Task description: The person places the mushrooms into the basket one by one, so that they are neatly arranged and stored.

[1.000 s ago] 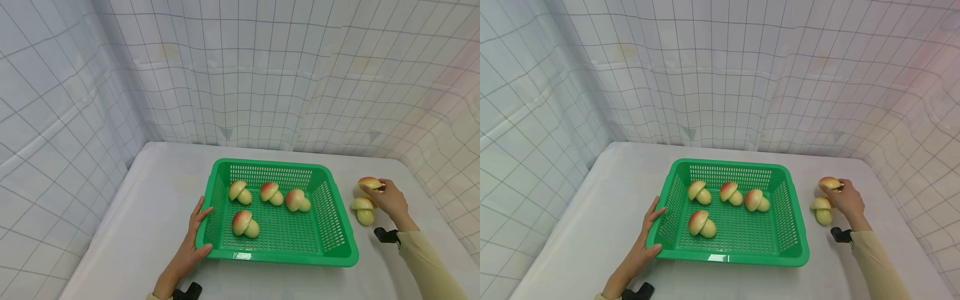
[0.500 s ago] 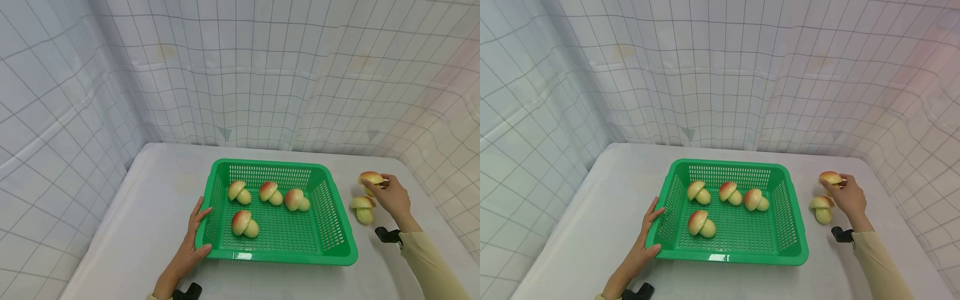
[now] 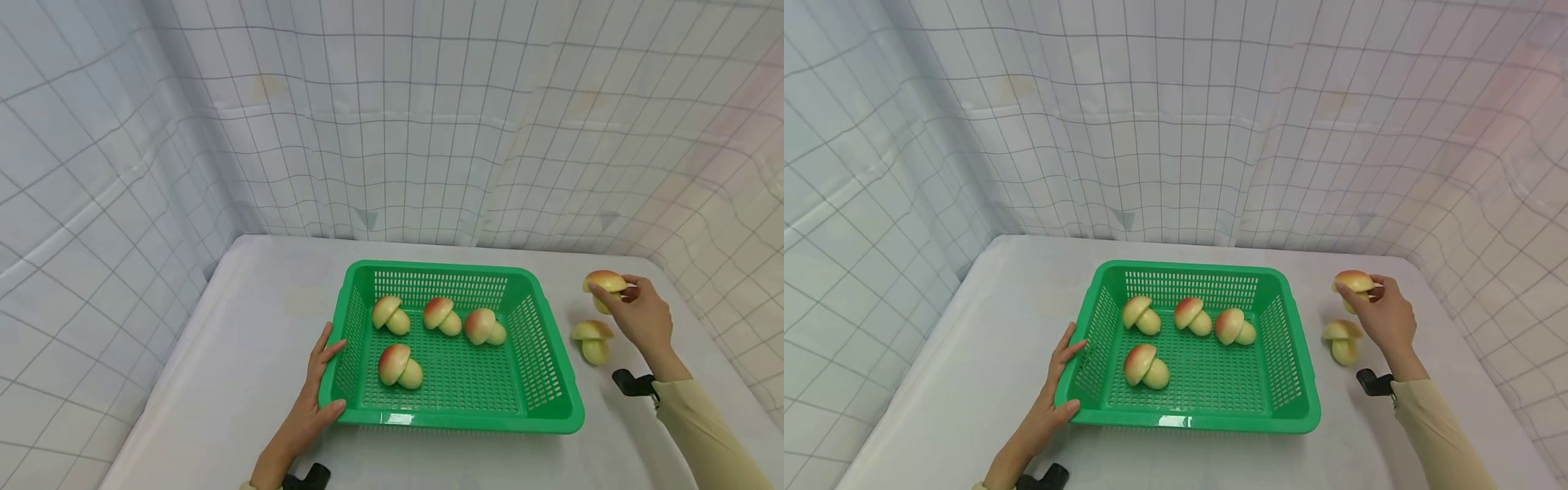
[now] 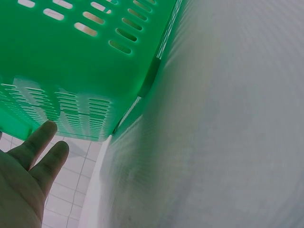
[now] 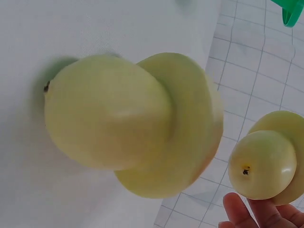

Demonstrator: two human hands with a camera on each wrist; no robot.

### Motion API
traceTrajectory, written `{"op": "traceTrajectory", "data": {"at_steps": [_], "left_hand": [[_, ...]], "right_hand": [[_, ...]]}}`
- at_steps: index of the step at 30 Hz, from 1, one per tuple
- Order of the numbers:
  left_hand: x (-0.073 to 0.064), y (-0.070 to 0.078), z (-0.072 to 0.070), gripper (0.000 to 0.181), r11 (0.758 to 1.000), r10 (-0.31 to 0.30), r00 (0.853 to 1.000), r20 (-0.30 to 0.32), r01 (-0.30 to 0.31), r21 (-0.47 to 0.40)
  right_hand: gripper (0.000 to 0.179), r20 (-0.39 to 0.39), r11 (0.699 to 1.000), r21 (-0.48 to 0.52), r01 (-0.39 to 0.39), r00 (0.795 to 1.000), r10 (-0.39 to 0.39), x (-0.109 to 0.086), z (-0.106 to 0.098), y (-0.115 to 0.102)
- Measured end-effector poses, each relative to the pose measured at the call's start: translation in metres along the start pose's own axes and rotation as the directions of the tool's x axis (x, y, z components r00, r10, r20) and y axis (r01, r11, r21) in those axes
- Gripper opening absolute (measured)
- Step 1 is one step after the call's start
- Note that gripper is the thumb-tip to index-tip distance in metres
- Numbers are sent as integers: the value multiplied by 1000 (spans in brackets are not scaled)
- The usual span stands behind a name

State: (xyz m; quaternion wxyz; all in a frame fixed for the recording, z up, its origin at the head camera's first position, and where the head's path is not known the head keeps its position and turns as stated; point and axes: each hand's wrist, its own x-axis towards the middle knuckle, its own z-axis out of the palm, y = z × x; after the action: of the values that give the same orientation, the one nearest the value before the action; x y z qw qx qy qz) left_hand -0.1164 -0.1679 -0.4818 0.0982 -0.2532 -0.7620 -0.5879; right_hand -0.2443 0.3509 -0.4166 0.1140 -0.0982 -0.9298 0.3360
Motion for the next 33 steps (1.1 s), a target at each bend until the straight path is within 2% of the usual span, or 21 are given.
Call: {"op": "traceTrajectory", "data": {"at_steps": [12, 25, 33], "left_hand": [[1, 2, 0, 74, 1000, -24, 1000, 6, 24, -8], [1, 1, 0, 74, 1000, -13, 1000, 3, 13, -2], [1, 2, 0, 74, 1000, -11, 1000, 6, 11, -8]], "right_hand": [[81, -30, 1000, 9, 16, 999, -15, -8, -2, -18], [75, -62, 998, 41, 56, 997, -53, -20, -4, -39], [65, -117, 989, 48, 142, 984, -136, -29, -2, -50]]}}
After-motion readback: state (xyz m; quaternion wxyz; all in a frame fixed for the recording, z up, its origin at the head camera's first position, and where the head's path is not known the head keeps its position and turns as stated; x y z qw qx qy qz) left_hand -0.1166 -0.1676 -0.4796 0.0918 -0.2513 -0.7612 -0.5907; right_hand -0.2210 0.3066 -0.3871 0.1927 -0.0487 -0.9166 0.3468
